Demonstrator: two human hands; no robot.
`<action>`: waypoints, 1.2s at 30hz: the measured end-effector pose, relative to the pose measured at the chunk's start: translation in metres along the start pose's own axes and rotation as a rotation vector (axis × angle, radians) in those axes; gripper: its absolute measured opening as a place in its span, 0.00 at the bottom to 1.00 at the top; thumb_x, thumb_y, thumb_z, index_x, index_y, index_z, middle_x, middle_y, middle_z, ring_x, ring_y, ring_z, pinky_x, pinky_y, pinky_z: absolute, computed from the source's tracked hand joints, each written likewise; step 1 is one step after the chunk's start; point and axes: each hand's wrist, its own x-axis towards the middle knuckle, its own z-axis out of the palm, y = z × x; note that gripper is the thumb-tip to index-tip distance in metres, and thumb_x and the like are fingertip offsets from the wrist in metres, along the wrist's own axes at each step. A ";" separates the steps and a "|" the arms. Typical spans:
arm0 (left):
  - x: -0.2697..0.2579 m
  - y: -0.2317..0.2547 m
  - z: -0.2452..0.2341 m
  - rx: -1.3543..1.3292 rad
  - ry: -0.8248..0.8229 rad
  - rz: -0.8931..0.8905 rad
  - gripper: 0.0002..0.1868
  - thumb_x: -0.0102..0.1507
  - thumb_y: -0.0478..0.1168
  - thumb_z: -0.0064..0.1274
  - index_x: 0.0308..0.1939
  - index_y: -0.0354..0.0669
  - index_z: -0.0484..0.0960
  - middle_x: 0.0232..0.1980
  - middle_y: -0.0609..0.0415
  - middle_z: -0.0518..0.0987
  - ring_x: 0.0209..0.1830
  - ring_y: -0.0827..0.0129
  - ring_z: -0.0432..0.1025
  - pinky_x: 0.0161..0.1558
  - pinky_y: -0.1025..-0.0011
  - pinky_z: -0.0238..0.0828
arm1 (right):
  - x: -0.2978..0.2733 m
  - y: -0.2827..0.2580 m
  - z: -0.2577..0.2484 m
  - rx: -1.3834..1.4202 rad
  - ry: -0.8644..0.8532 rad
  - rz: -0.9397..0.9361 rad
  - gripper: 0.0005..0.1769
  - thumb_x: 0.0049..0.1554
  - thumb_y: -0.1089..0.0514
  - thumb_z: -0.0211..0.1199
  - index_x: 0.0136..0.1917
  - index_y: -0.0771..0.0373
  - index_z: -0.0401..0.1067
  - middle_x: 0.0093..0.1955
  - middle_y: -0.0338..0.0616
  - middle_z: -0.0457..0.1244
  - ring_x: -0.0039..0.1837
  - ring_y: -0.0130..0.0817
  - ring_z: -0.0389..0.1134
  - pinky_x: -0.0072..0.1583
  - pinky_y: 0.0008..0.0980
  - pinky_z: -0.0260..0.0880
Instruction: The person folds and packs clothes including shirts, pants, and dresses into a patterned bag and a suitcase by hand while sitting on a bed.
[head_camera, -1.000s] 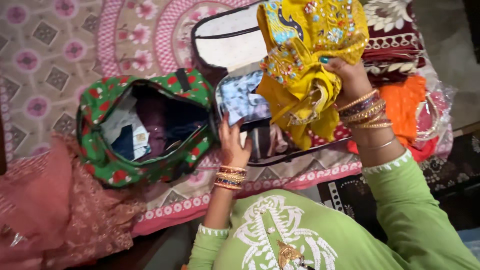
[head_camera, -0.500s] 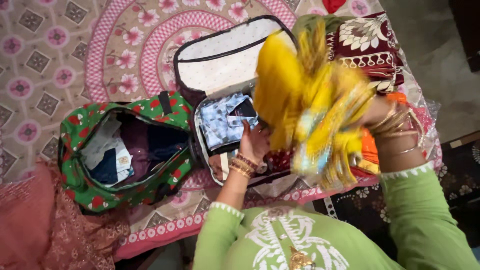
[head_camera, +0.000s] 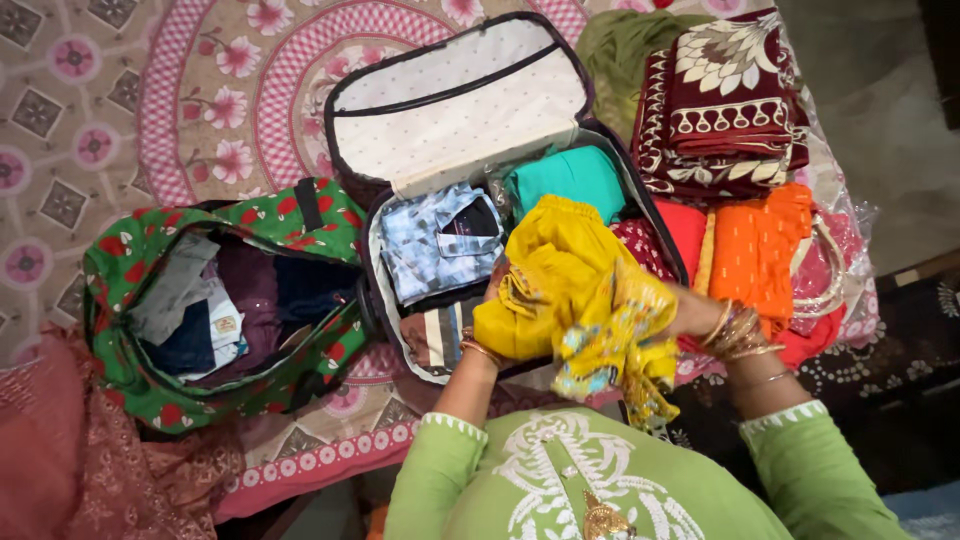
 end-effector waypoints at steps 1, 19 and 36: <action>0.001 -0.001 -0.005 0.096 0.042 0.122 0.36 0.65 0.59 0.54 0.73 0.49 0.68 0.71 0.53 0.72 0.70 0.57 0.69 0.73 0.53 0.61 | 0.003 -0.007 -0.004 0.090 0.054 -0.077 0.49 0.39 0.68 0.78 0.72 0.60 0.62 0.64 0.38 0.66 0.64 0.29 0.67 0.64 0.42 0.70; 0.002 0.025 -0.035 0.913 0.212 0.067 0.50 0.58 0.47 0.65 0.78 0.46 0.52 0.65 0.52 0.75 0.62 0.62 0.69 0.64 0.62 0.66 | 0.013 0.003 -0.009 -0.048 0.510 -0.029 0.39 0.48 0.69 0.68 0.73 0.64 0.64 0.64 0.39 0.68 0.61 0.27 0.68 0.62 0.33 0.70; -0.016 0.019 0.072 1.769 0.218 0.410 0.53 0.48 0.36 0.71 0.73 0.48 0.57 0.62 0.41 0.76 0.62 0.48 0.73 0.62 0.60 0.69 | 0.034 -0.149 0.157 -1.127 0.933 0.203 0.65 0.38 0.32 0.75 0.80 0.64 0.56 0.67 0.62 0.63 0.68 0.62 0.65 0.64 0.59 0.66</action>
